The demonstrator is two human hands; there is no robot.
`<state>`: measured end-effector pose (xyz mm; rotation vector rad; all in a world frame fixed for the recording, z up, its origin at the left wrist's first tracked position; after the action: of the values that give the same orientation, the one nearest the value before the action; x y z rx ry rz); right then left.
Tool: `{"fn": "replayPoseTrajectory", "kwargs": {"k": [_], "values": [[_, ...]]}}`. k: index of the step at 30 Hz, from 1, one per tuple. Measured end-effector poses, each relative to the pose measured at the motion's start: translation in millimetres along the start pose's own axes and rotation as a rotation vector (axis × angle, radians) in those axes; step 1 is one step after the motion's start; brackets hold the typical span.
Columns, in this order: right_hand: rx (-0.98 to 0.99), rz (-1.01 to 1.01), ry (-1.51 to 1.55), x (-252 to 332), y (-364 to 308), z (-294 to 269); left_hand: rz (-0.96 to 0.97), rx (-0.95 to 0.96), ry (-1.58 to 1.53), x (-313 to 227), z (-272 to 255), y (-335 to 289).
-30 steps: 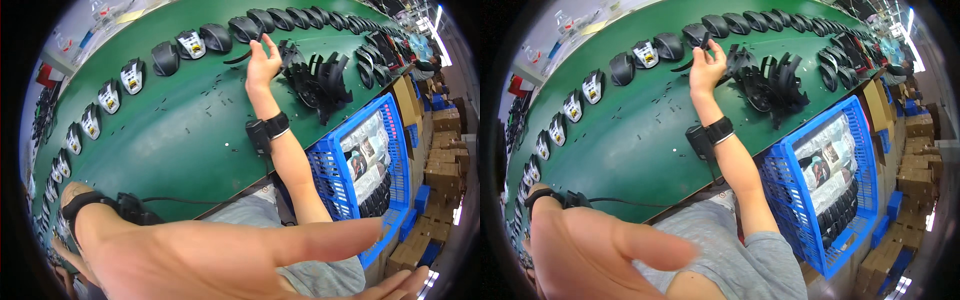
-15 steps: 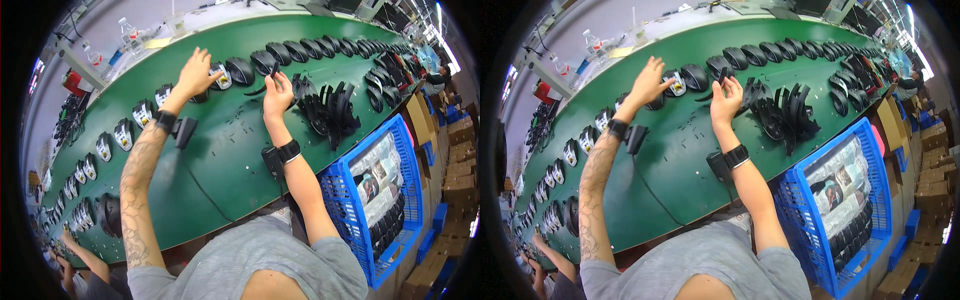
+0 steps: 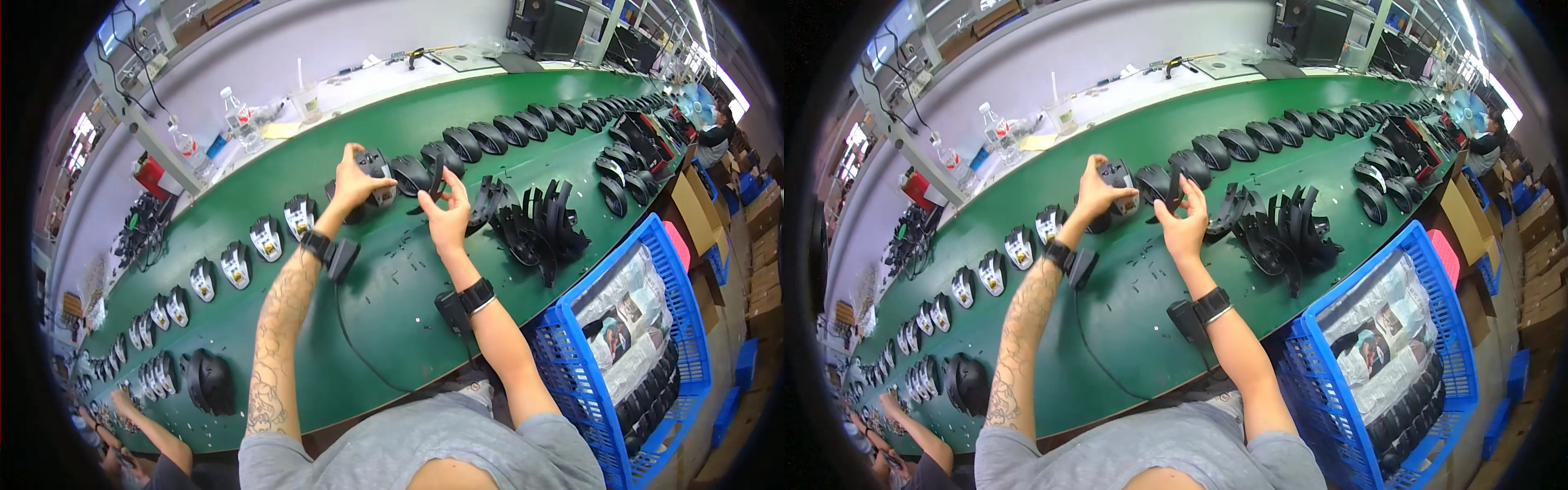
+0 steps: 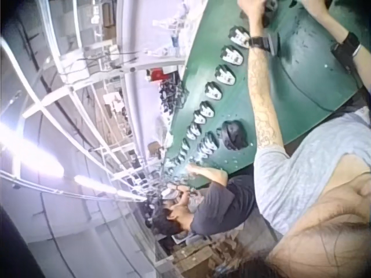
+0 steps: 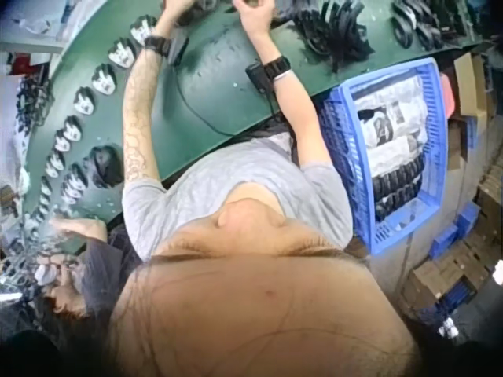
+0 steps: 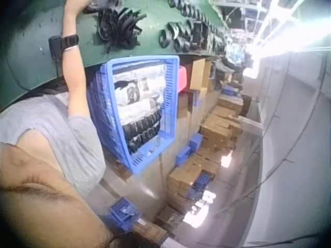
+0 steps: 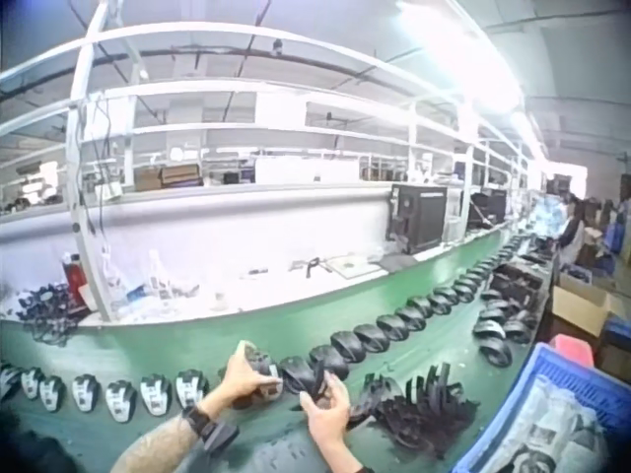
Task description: The person assembles black computer mice at a green workbench. They pick up mouse shells and internal components, fit them together, and place the completed units in a line. The person also retrieves parts from a blue crate and handles loose screws on the table.
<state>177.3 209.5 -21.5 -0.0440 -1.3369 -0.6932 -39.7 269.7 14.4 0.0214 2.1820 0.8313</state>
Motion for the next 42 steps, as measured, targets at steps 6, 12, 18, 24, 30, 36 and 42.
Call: {"fn": "replayPoseTrajectory", "kwargs": {"k": [6,12,18,24,30,36,42], "values": [[0.248,-0.085,-0.050,50.1,-24.9,26.7,-0.994,0.242,-1.059,21.2,15.1,-70.9],[0.400,-0.375,-0.256,79.7,-54.4,47.2,-1.050,0.231,-1.268,7.3,-0.4,-100.4],[0.433,-0.336,-0.275,78.2,-56.1,50.3,-0.887,0.197,-1.210,-4.7,-10.0,-105.1],[0.426,-0.269,-0.284,67.4,-49.8,44.9,-0.769,0.195,-1.019,-15.7,-12.4,-110.0],[0.490,-0.378,-0.439,64.4,-63.2,53.4,-0.671,0.096,-0.979,-9.7,-26.3,-100.7],[0.461,0.633,0.205,-27.4,-65.9,50.0,-0.659,-0.003,-1.151,-9.9,-35.7,-88.7],[0.400,0.890,0.384,-33.8,-81.1,49.1,-0.662,-0.041,-1.115,-8.5,-35.4,-96.0]]}}
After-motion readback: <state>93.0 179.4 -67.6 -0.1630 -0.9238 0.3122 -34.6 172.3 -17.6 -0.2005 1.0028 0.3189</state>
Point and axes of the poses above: each hand's wrist, its own y-axis towards the middle knuckle, its own z-axis out of the palm, x = y × z, the point moved 9 cm from there along y, towards the middle knuckle, and after that the axes turned 12 degrees about -x, right-handed, at the moved point
